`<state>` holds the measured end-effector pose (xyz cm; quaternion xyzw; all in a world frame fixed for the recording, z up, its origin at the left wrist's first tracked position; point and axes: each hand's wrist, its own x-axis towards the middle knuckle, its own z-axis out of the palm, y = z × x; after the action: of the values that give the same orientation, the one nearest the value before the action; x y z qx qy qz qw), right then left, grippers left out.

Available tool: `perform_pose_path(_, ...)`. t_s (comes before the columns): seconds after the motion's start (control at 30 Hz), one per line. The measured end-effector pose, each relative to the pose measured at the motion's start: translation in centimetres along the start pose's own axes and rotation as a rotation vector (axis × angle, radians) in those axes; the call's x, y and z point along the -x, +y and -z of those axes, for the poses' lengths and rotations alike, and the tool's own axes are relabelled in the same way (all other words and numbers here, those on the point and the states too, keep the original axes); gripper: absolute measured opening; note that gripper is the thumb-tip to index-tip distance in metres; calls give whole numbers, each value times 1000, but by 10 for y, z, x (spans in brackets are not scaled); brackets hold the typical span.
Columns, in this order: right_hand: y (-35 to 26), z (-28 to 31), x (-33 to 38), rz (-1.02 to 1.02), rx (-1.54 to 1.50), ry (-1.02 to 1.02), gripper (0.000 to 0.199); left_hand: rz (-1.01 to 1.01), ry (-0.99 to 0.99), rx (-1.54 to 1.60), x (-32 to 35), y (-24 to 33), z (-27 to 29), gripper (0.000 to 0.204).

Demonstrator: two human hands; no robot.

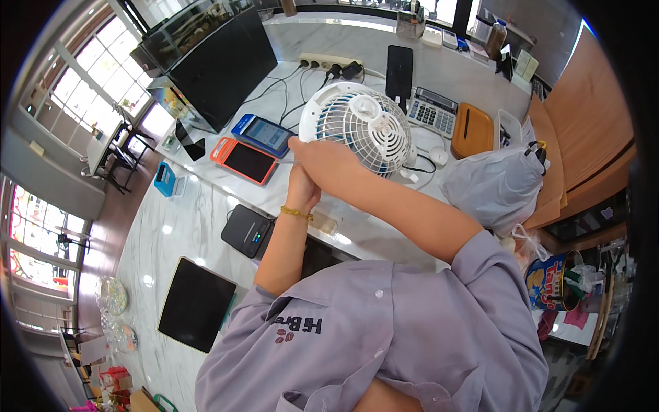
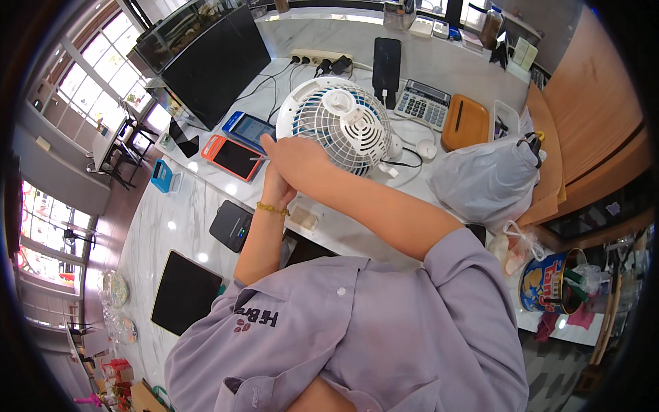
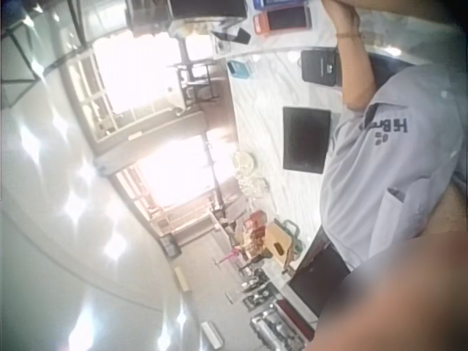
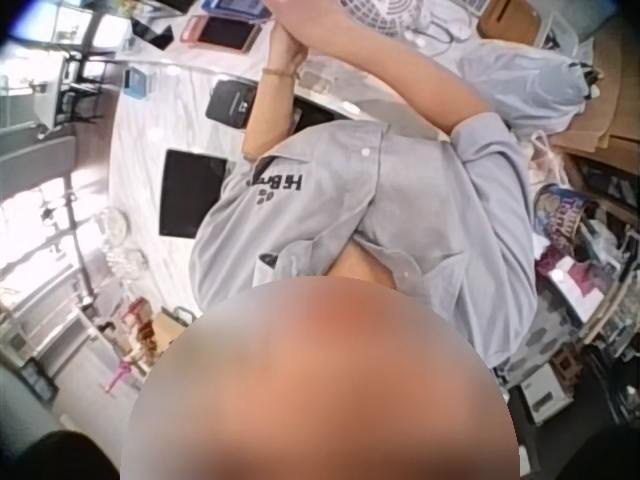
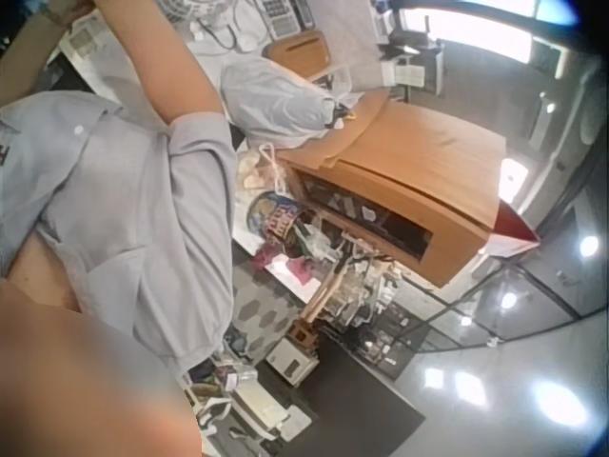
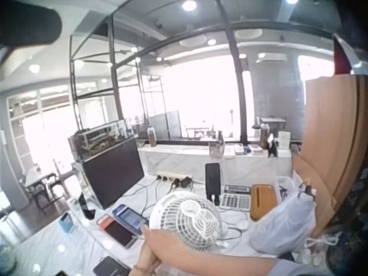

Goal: The person washes a blue fan cover in the sink, then returns to a counter to assemble a small fan. They attach the cover to the fan body, use a screwdriver to tighten screws, and wipe the fan with a cloth.

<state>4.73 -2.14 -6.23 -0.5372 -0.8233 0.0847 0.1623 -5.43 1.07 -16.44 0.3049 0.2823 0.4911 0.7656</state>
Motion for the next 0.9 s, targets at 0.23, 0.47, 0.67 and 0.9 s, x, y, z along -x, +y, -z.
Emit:
perform_pose_path(0.23,7,-12,8,141,149,79,19,0,-5,15,4,-1,-2,41)
perform_pose_path(0.47,9,-17,14,151,252,147,35,-1,-17,36,9,-4,-6,42)
perform_pose_path(0.67,13,-28,27,243,335,323,25,-4,-32,53,13,-7,-10,42)
perform_pose_path(0.9,16,-39,34,193,304,419,26,-10,-34,66,16,-9,-13,42)
